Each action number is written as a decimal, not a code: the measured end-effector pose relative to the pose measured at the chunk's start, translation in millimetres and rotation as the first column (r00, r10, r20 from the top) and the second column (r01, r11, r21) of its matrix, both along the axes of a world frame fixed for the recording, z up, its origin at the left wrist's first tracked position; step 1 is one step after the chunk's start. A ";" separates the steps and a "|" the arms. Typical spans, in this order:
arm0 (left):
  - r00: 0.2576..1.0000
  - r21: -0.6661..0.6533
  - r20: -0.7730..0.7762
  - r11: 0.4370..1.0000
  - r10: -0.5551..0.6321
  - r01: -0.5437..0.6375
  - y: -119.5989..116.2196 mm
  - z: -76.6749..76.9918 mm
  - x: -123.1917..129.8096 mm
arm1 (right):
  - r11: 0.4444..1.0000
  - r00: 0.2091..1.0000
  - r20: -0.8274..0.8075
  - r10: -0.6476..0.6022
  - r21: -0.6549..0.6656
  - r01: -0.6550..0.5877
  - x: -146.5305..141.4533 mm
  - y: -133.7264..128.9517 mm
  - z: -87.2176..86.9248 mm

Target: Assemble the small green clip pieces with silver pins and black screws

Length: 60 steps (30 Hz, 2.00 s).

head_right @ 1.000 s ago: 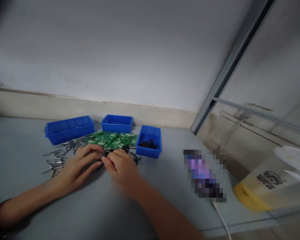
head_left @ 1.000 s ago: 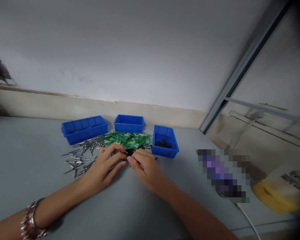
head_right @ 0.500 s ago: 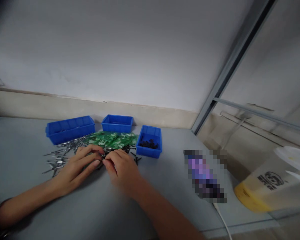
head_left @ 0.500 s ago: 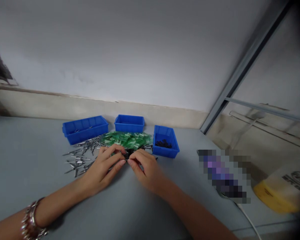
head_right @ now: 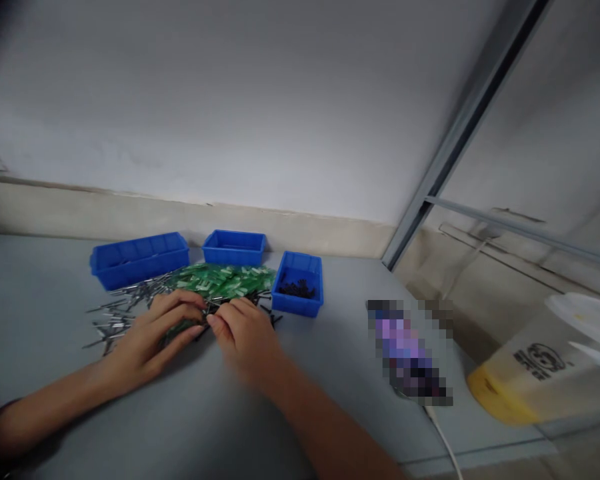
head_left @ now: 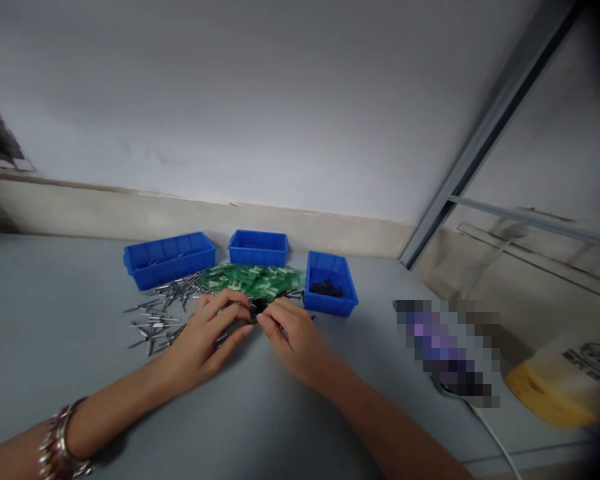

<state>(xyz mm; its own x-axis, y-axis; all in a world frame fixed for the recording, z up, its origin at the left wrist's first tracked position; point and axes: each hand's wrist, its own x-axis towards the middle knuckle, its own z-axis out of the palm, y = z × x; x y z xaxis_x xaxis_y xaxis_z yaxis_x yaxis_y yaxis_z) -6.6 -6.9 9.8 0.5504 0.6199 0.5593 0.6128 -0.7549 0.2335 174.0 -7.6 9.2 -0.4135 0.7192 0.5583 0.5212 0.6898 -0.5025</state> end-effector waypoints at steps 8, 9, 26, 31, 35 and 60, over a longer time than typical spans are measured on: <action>0.999 -0.030 -0.040 0.999 -0.019 0.018 0.6 2.1 -0.1 | 0.999 0.997 -0.052 0.051 -0.007 -0.052 0.3 -3.5 1.0; 0.999 -0.035 -0.043 0.999 -0.017 0.016 0.6 2.7 -0.1 | 0.999 0.997 -0.052 0.051 -0.010 -0.052 0.3 -3.7 0.8; 1.000 -0.002 -0.001 1.000 -0.021 0.021 0.8 0.8 0.4 | 0.999 0.999 -0.042 0.008 -0.040 -0.010 0.2 -4.4 3.9; 1.000 0.012 0.015 1.000 -0.021 0.021 0.0 1.3 0.8 | 1.000 1.000 -0.020 -0.013 0.007 0.013 0.2 -1.6 0.8; 1.000 0.013 0.002 1.000 -0.027 0.027 1.1 -0.3 -0.2 | 1.000 1.000 -0.026 0.006 0.014 -0.006 0.7 -1.3 -0.2; 1.000 0.008 0.012 1.000 -0.026 0.026 1.9 -1.1 -0.9 | 0.999 0.997 -0.063 0.033 0.000 -0.033 1.6 -5.0 3.5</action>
<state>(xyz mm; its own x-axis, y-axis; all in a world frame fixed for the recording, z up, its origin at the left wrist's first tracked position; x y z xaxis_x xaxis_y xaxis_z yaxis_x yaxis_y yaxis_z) -7.5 -5.0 8.6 0.5597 0.6011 0.5705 0.5901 -0.7724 0.2349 175.6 -12.6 12.7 -0.4011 0.7064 0.5833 0.4655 0.7055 -0.5344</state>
